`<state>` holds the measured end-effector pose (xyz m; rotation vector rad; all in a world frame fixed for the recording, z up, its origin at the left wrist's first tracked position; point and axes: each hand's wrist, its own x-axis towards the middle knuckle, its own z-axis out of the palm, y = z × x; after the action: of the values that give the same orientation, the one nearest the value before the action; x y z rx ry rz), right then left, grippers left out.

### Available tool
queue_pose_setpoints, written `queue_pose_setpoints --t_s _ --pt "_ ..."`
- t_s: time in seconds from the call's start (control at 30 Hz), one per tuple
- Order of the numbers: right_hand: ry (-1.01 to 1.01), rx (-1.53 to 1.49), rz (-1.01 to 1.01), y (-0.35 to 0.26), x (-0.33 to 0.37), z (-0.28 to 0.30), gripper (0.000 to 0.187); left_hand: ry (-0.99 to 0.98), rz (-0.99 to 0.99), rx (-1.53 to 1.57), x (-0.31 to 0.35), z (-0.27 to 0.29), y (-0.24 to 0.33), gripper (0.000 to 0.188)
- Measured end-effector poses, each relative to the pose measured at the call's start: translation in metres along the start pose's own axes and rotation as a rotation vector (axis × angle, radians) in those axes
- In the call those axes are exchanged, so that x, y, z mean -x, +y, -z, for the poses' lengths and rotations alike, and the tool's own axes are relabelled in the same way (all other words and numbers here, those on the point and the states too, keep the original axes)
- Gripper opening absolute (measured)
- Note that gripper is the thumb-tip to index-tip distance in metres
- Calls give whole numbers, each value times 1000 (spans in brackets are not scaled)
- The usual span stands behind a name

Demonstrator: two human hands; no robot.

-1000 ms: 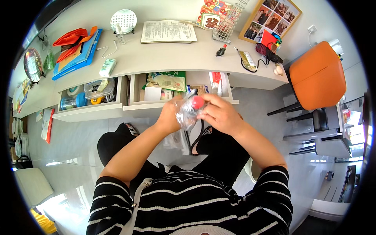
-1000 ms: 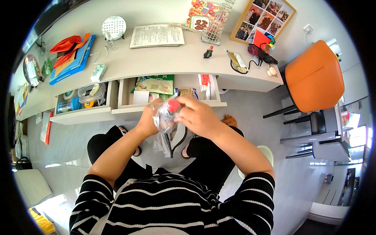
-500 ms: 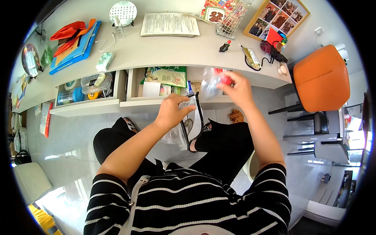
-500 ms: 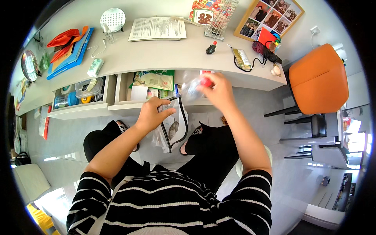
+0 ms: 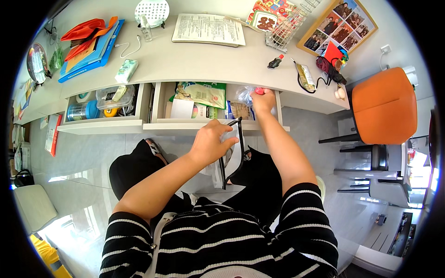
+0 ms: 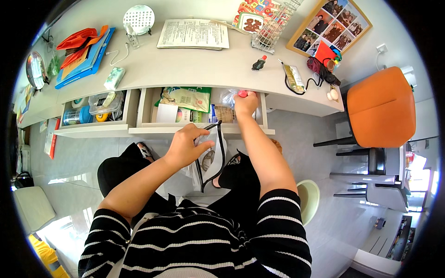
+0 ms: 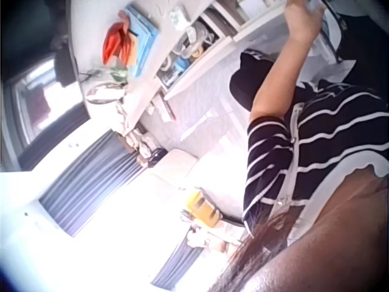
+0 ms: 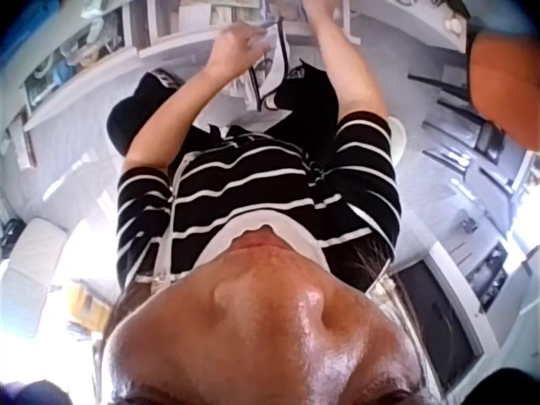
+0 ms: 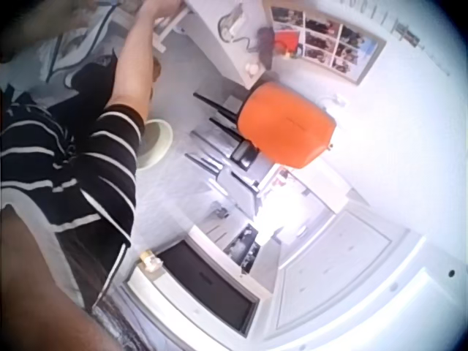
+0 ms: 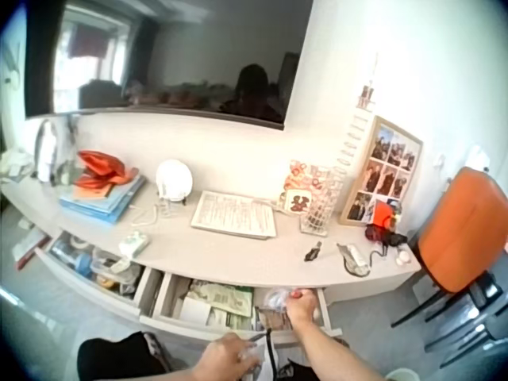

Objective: The person removes a pouch, papers, and cards from a drawer, handles each item to organize them, and then places them into an orange folder or back into the drawer.

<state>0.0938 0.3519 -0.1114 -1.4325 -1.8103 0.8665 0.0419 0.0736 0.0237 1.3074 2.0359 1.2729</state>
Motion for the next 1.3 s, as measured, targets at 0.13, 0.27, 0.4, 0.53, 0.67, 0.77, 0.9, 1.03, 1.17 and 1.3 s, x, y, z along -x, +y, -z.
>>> queue_pose_setpoints --t_s 0.13,0.27,0.4,0.53,0.67,0.77,0.9,1.03,1.17,1.3 --pt "163 -179 -77 10 -12 -22 32 59 -83 38 0 -5 -6 32" --pt "38 -415 -94 13 -23 -32 25 54 -77 25 2 -3 -5 32" --pt "24 -411 -110 19 -25 -34 37 51 -101 25 1 -4 -5 33" --pt "6 -221 -222 2 -3 -2 47 30 -62 21 3 -2 -5 33" --pt "137 -52 80 -78 -2 60 49 -6 -17 25 5 5 -5 32" --pt "229 150 512 -95 -68 66 52 -62 18 -5 2 8 -4 30" --pt "-205 94 304 -90 -117 60 44 -56 25 -4 0 8 -8 29" --pt "-234 0 277 -96 -98 67 24 -75 45 4 0 8 -5 28" --pt "-389 -71 293 -113 -49 101 21 -55 34 -4 1 8 -6 27" --pt "-595 32 229 -76 -13 115 20 -8 -19 12 1 4 -13 27"
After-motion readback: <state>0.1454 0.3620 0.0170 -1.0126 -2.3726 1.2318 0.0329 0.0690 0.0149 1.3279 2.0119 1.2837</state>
